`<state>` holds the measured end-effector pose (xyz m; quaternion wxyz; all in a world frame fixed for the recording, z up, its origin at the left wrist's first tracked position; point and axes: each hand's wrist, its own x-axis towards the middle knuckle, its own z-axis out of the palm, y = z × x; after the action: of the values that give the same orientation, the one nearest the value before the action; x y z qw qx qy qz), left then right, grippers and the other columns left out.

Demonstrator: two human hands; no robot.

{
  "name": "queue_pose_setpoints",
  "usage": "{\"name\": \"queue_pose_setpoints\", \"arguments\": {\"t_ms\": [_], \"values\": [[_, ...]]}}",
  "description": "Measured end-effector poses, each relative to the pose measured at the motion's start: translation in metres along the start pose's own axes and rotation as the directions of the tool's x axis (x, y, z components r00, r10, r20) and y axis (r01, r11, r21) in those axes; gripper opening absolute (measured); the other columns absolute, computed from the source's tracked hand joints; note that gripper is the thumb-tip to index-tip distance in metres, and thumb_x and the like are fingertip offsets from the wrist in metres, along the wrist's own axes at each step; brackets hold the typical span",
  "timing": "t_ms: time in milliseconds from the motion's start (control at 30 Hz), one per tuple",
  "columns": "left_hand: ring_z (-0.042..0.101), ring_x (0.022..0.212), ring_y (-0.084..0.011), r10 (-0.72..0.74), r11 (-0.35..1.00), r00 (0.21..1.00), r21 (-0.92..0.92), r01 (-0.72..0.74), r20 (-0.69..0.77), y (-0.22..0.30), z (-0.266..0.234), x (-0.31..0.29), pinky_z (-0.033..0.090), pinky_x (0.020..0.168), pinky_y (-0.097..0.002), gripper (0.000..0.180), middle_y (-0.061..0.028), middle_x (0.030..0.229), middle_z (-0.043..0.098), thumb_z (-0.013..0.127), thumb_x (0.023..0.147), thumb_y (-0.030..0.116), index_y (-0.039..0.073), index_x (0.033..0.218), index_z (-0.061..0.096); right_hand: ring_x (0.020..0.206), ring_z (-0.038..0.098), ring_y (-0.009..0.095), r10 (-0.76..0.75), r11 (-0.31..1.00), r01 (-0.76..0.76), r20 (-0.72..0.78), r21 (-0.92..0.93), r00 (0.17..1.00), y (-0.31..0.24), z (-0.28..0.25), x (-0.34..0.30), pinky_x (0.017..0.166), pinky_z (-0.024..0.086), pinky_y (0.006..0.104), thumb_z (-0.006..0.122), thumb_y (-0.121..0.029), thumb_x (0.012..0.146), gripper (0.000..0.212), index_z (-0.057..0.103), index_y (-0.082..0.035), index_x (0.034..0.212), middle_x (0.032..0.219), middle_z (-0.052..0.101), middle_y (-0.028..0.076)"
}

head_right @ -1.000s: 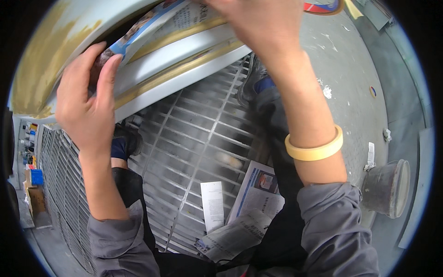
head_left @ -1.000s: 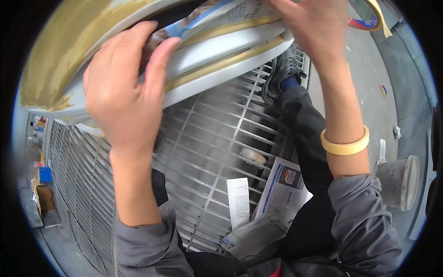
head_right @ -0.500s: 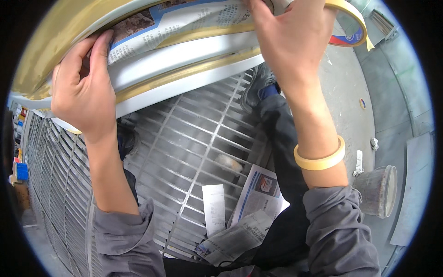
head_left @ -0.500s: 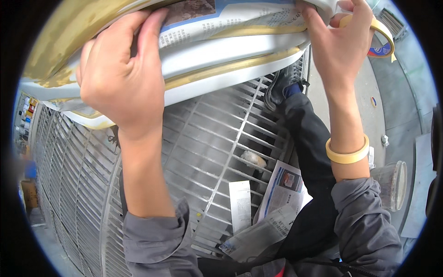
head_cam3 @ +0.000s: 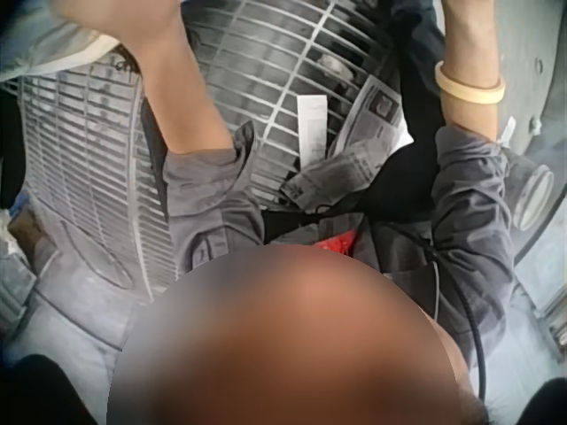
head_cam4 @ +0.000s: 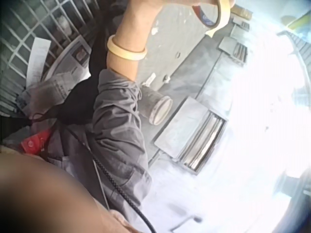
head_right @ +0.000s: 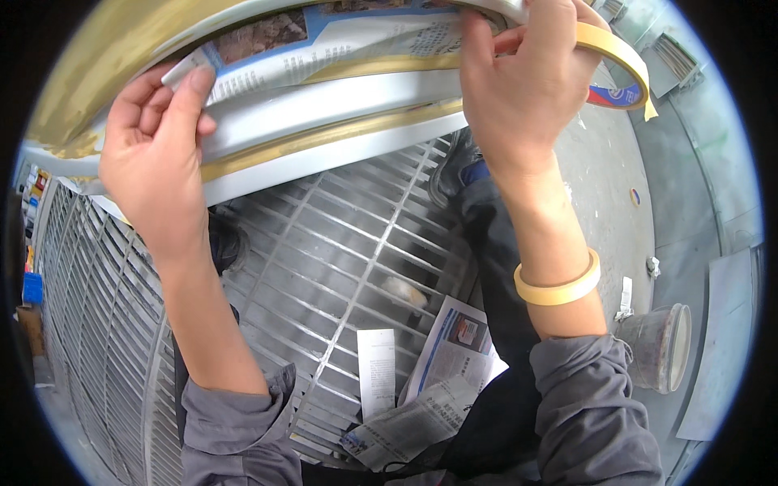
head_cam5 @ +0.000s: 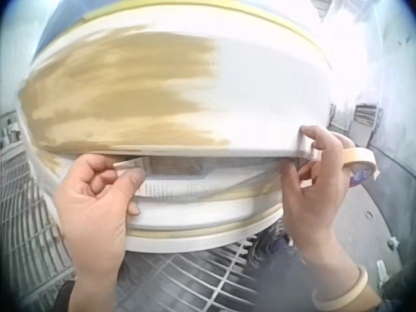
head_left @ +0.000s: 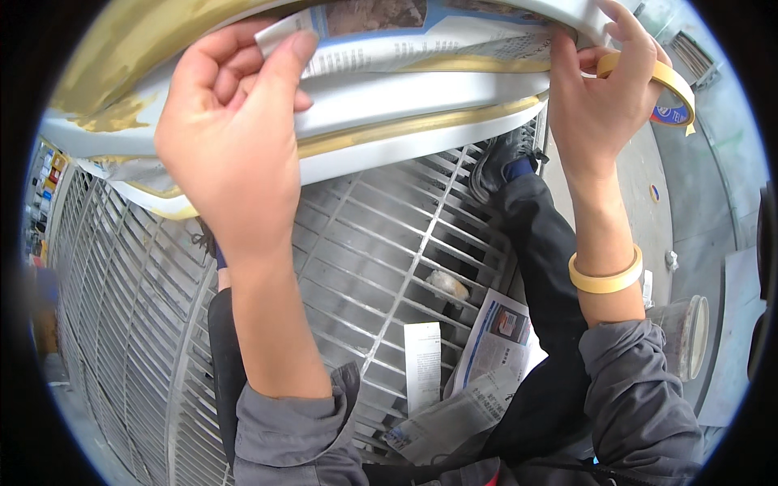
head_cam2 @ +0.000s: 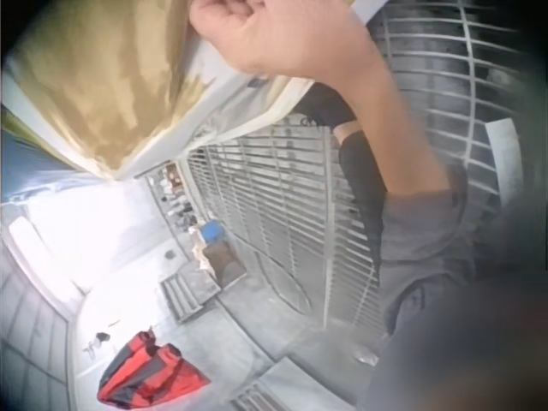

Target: The person applies masking tape along the edges of a white car bumper and secures newspaper over the taped areas to protect them. The person works on the bumper's lower edge and grille area, smoothing the tape and newspaper into place.

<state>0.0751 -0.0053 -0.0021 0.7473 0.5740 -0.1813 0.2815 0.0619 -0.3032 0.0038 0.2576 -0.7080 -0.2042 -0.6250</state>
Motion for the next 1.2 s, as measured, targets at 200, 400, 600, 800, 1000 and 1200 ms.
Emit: {"name": "queue_pose_setpoints", "arguments": {"t_ms": [200, 400, 600, 800, 1000, 1200], "values": [[0.069, 0.068, -0.0080, 0.135, 0.978, 0.966, 0.185, -0.095, -0.222, -0.009, 0.020, -0.002, 0.055, 0.064, -0.0202, 0.024, -0.0096, 0.089, 0.078, 0.087, 0.091, 0.004, -0.008, 0.107, 0.074, 0.096, 0.058, 0.019, -0.169, 0.846, 0.158, 0.024, -0.510, 0.985, -0.050, 0.010, 0.007, 0.061, 0.049, 0.0240, 0.074, 0.022, 0.077, 0.068, 0.059, -0.005, 0.138, 0.130, 0.053, 0.016], [0.070, 0.068, -0.0084, 0.266, 0.938, 0.921, 0.298, -0.179, -0.285, -0.011, 0.028, -0.002, 0.061, 0.060, -0.0239, 0.023, -0.0099, 0.089, 0.079, 0.087, 0.093, 0.009, -0.007, 0.104, 0.075, 0.094, 0.059, 0.021, 0.024, 0.883, -0.013, 0.017, -0.469, 1.000, -0.069, 0.014, 0.008, 0.065, 0.049, 0.0247, 0.074, 0.019, 0.079, 0.066, 0.060, -0.005, 0.138, 0.129, 0.054, 0.016], [0.069, 0.065, -0.0080, 0.175, 0.962, 0.948, 0.252, -0.108, -0.264, -0.011, 0.028, -0.002, 0.056, 0.057, -0.0229, 0.025, -0.0087, 0.089, 0.079, 0.088, 0.093, 0.011, -0.006, 0.106, 0.075, 0.076, 0.064, 0.021, -0.243, 0.948, 0.270, 0.165, -0.170, 0.956, -0.100, 0.027, 0.006, 0.068, 0.052, 0.0322, 0.087, 0.000, 0.083, 0.033, 0.077, -0.010, 0.113, 0.091, 0.066, 0.008], [0.067, 0.065, -0.0070, 0.157, 0.973, 0.947, 0.206, -0.100, -0.282, -0.006, 0.029, -0.005, 0.054, 0.060, -0.0229, 0.025, -0.0070, 0.091, 0.080, 0.088, 0.092, 0.011, -0.005, 0.107, 0.076, 0.077, 0.067, 0.021, -0.153, 0.966, 0.203, 0.278, -0.162, 0.948, -0.118, 0.073, -0.013, 0.073, 0.054, 0.0310, 0.080, 0.002, 0.091, 0.028, 0.078, -0.006, 0.118, 0.096, 0.071, 0.008], [0.065, 0.068, -0.0052, 0.364, 0.856, 0.902, 0.465, -0.226, -0.232, -0.012, 0.015, -0.003, 0.053, 0.069, -0.0238, 0.025, -0.0037, 0.089, 0.079, 0.085, 0.094, 0.012, -0.001, 0.113, 0.078, 0.086, 0.061, 0.033, -0.239, 0.930, 0.308, 0.302, -0.203, 0.923, -0.108, 0.083, -0.013, 0.073, 0.050, 0.0401, 0.068, 0.014, 0.080, 0.047, 0.071, -0.002, 0.125, 0.098, 0.061, 0.017], [0.070, 0.081, -0.0371, 0.618, 0.739, 0.784, 0.381, -0.555, -0.056, -0.010, 0.008, 0.002, 0.056, 0.074, -0.0419, 0.013, -0.0179, 0.089, 0.071, 0.077, 0.083, -0.004, 0.001, 0.095, 0.073, 0.079, 0.066, 0.031, -0.244, 0.928, 0.306, 0.274, -0.212, 0.930, -0.122, 0.085, -0.008, 0.071, 0.053, 0.0395, 0.070, 0.009, 0.086, 0.042, 0.074, -0.003, 0.126, 0.094, 0.067, 0.015]]}}
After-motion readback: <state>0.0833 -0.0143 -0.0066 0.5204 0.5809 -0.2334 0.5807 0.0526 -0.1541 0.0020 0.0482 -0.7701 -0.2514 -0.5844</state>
